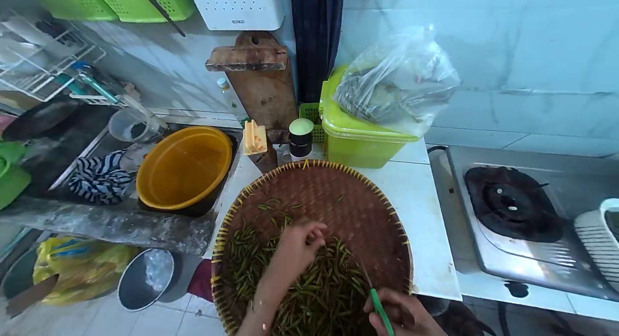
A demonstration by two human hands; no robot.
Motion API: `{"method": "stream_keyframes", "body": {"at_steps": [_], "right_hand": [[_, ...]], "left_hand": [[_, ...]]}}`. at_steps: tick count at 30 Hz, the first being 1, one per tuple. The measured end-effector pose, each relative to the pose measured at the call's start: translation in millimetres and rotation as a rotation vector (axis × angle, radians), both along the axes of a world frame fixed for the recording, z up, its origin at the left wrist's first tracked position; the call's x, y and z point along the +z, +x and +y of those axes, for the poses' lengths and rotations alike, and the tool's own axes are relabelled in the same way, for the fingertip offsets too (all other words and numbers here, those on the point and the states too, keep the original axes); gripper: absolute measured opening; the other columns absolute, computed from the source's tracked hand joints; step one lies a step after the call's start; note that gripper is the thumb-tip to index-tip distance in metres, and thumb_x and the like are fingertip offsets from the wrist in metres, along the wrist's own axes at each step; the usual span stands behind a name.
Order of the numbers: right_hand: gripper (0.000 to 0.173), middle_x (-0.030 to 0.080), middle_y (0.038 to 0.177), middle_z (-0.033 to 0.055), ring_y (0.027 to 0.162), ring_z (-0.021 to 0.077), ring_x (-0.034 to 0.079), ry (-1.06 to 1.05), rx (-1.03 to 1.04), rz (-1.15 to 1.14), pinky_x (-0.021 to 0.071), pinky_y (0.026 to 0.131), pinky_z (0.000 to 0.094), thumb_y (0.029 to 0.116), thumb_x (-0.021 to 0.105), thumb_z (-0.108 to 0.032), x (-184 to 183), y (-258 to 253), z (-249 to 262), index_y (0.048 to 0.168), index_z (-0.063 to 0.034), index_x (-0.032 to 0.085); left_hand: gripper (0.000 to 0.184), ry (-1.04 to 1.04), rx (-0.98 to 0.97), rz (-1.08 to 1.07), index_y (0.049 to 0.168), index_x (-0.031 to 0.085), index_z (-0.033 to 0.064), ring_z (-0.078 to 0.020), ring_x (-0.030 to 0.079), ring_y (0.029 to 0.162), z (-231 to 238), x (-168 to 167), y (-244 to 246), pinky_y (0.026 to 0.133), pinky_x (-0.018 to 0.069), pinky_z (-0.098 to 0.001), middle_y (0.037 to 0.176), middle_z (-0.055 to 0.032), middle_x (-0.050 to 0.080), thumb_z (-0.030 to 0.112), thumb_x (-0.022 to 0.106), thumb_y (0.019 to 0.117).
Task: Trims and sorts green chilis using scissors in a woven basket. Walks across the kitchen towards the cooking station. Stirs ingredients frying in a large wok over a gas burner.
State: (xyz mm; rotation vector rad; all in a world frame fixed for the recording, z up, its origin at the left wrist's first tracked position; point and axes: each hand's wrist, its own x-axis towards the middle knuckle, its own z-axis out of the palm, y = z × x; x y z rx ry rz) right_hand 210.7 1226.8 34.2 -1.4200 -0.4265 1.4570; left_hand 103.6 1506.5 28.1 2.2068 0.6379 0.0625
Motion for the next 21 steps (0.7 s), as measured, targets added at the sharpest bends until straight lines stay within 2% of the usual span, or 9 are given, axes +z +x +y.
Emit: {"method": "stream_keyframes", "body": {"at_steps": [2,5,10,16,21], "right_hand": [[0.026,0.071,0.084,0.009,0.068,0.0219,0.072,0.007,-0.042,-0.009,0.0637,0.058,0.0411,0.0997,0.069,-0.021,1.6,1.1,-1.0,0.119,-0.0041,0.065],[0.027,0.072,0.087,0.009,0.07,0.022,0.072,0.017,-0.066,-0.035,0.0637,0.059,0.0415,0.0999,0.069,-0.02,3.1,4.7,-1.7,0.121,-0.0036,0.064],[0.028,0.072,0.088,0.0083,0.071,0.022,0.073,-0.004,-0.092,-0.04,0.064,0.059,0.0419,0.0998,0.069,-0.021,3.5,6.4,-3.4,0.122,-0.0047,0.064],[0.028,0.072,0.088,0.0092,0.071,0.0227,0.073,0.006,-0.105,-0.038,0.064,0.059,0.0414,0.0998,0.069,-0.02,4.7,6.2,0.5,0.122,-0.0042,0.063],[0.027,0.072,0.089,0.0087,0.072,0.0225,0.073,0.049,-0.122,-0.064,0.0642,0.059,0.0413,0.1001,0.068,-0.018,5.9,10.2,4.4,0.122,-0.0039,0.063]], "left_hand": [[0.03,0.056,0.0,0.116,0.124,0.072,0.0107,-0.0208,0.07,0.099,31.1,-9.6,9.2,0.093,0.0581,-0.0395,0.111,-0.0087,0.072,0.014,0.072,0.0943],[0.023,0.044,-0.175,0.283,0.118,0.073,0.0085,-0.0241,0.067,0.103,57.7,-11.9,21.3,0.096,0.055,-0.0415,0.114,-0.0122,0.069,0.013,0.07,0.0953],[0.021,0.087,-0.415,0.426,0.115,0.073,0.0068,-0.028,0.065,0.105,50.1,-9.5,35.7,0.098,0.0523,-0.0451,0.112,-0.014,0.068,0.017,0.07,0.0962],[0.019,0.117,-0.445,0.508,0.106,0.072,0.0062,-0.0303,0.064,0.104,39.1,-11.8,45.8,0.093,0.0536,-0.0492,0.113,-0.0148,0.066,0.018,0.072,0.091],[0.019,0.098,-0.463,0.548,0.108,0.07,0.0044,-0.0343,0.065,0.104,37.8,-8.6,48.5,0.093,0.0529,-0.0538,0.11,-0.0169,0.068,0.015,0.07,0.0926]]}}
